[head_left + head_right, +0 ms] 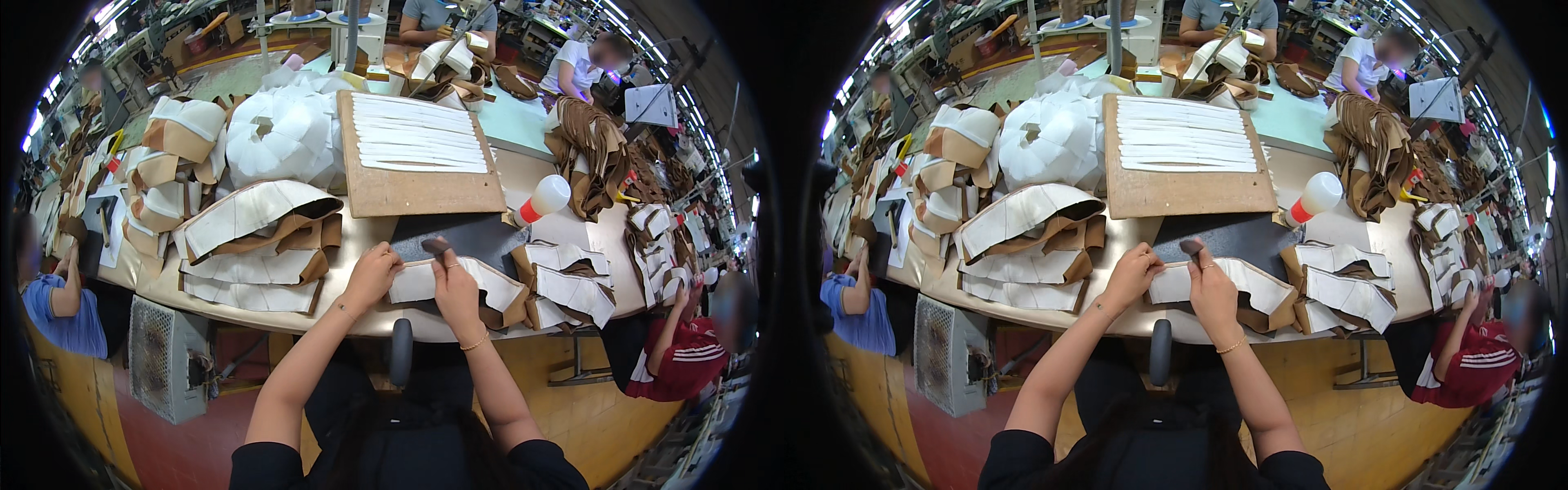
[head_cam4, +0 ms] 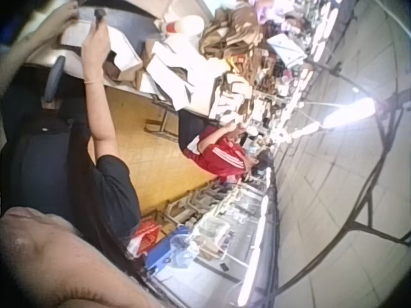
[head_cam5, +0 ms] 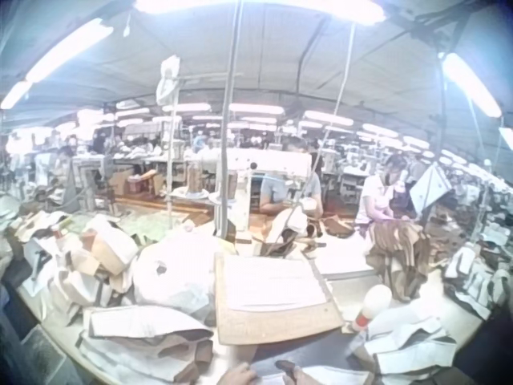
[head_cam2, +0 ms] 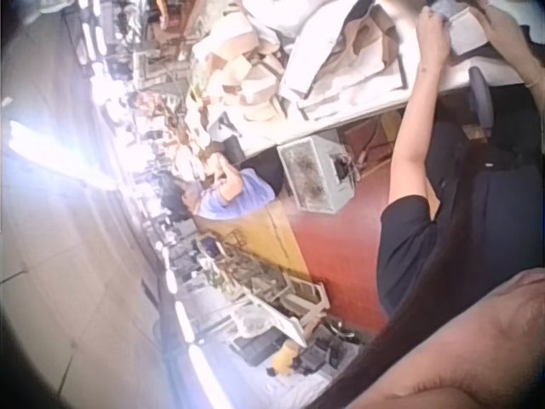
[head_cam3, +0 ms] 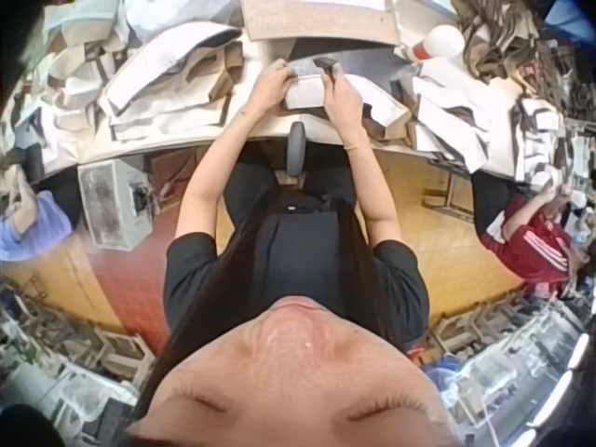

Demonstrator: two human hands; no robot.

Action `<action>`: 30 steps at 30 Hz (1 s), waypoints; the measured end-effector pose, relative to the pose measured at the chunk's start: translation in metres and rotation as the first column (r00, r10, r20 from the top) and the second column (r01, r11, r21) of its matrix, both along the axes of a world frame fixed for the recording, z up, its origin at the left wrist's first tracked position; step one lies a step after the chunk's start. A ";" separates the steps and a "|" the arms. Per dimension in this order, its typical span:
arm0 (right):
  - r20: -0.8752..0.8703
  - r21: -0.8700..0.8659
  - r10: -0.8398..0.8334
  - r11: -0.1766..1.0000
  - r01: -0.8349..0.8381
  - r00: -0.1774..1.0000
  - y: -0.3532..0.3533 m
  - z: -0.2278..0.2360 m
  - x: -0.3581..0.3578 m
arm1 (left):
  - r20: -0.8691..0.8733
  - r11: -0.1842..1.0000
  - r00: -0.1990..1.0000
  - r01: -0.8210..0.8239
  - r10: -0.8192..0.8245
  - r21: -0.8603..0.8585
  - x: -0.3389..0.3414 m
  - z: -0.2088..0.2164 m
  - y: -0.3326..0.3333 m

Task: The person repeatedly picks up a white fabric piece and a brown leather strip, aligns them on a curved black board, and presses the edges together. They then place the assembled piece into a nearby basket and repeat the process with new pieces from the table.

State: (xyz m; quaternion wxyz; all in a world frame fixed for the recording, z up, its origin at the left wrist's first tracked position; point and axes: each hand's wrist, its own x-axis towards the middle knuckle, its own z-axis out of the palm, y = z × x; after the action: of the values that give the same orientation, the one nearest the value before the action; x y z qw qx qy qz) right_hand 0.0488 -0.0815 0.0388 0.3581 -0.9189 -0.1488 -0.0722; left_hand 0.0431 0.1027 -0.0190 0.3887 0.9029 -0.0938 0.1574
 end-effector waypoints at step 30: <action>-0.055 -0.133 0.257 0.956 -0.262 0.965 0.028 0.013 0.007 | 0.164 0.954 0.947 -0.291 0.278 0.066 -0.039 -0.028 0.001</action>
State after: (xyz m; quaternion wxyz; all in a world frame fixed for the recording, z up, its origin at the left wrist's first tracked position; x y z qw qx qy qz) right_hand 0.0556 -0.0536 0.0516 0.3022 -0.9154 -0.2660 0.0032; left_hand 0.0038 0.1040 -0.0473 0.3128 0.9087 0.0010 0.2763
